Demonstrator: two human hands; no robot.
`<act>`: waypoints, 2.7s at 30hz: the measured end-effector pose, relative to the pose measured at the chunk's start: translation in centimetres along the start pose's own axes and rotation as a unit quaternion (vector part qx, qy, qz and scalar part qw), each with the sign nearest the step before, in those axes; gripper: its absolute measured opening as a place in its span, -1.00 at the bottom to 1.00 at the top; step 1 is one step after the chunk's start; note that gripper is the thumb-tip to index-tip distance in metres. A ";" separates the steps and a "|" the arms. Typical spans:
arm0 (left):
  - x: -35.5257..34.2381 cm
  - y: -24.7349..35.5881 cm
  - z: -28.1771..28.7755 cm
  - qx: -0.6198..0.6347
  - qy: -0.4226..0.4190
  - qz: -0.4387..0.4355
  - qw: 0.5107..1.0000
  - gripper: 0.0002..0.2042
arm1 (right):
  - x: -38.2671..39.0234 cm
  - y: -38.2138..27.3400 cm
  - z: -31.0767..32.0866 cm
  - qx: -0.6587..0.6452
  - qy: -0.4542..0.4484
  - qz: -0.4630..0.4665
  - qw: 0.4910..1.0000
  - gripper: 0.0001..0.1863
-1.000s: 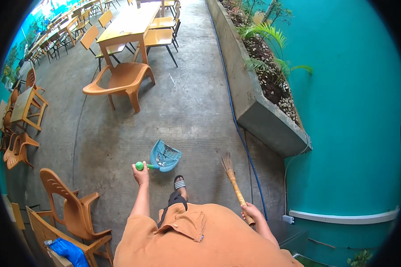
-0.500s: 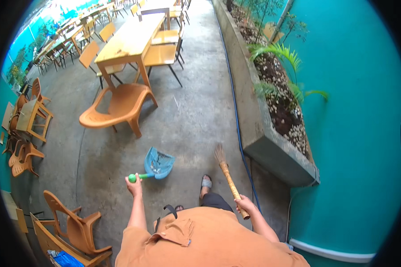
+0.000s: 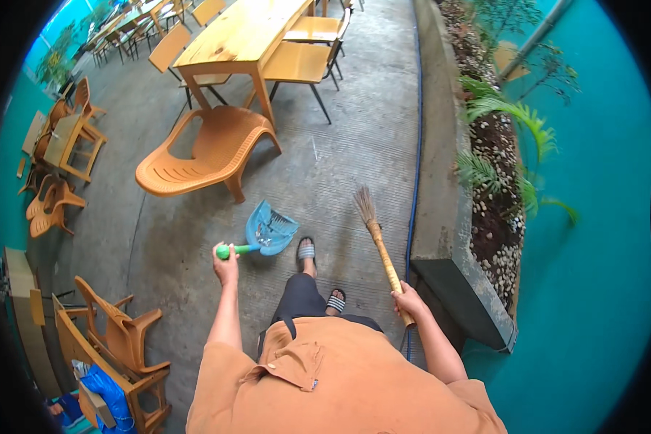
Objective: The person empties trash from a dustpan into a trash bin, walks through the outdoor dining area, and picks up a broom. The person sweeps the floor into the dustpan with the broom and leans the broom against a wall.
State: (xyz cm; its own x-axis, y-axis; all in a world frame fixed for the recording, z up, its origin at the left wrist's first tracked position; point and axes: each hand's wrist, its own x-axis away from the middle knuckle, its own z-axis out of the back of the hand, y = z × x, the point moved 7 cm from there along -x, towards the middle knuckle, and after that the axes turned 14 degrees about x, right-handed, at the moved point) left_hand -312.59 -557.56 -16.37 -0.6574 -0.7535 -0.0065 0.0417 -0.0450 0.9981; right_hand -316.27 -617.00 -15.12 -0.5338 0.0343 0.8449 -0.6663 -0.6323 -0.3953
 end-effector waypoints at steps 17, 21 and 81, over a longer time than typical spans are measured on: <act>-23.4 -8.1 -21.6 -0.116 -0.020 0.069 0.991 -0.65 | -23.6 -35.3 10.8 0.267 0.042 0.006 0.963 -0.24; -27.4 -8.4 -24.7 -0.127 -0.031 0.065 0.989 -0.65 | -30.9 -44.1 11.6 0.330 0.062 0.032 0.941 -0.27; -5.4 -9.1 -13.9 -0.018 0.175 0.147 0.973 -0.71 | -22.8 -31.9 17.1 0.225 -0.184 0.049 0.956 -0.28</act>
State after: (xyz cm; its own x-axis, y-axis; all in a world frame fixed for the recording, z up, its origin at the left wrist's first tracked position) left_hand -298.97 -562.17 -26.31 -0.3172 -0.9143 0.2518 0.2191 0.1877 0.9575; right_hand -273.92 -610.80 -15.59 -0.3083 -0.2634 0.9141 -0.2877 -0.8901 -0.3536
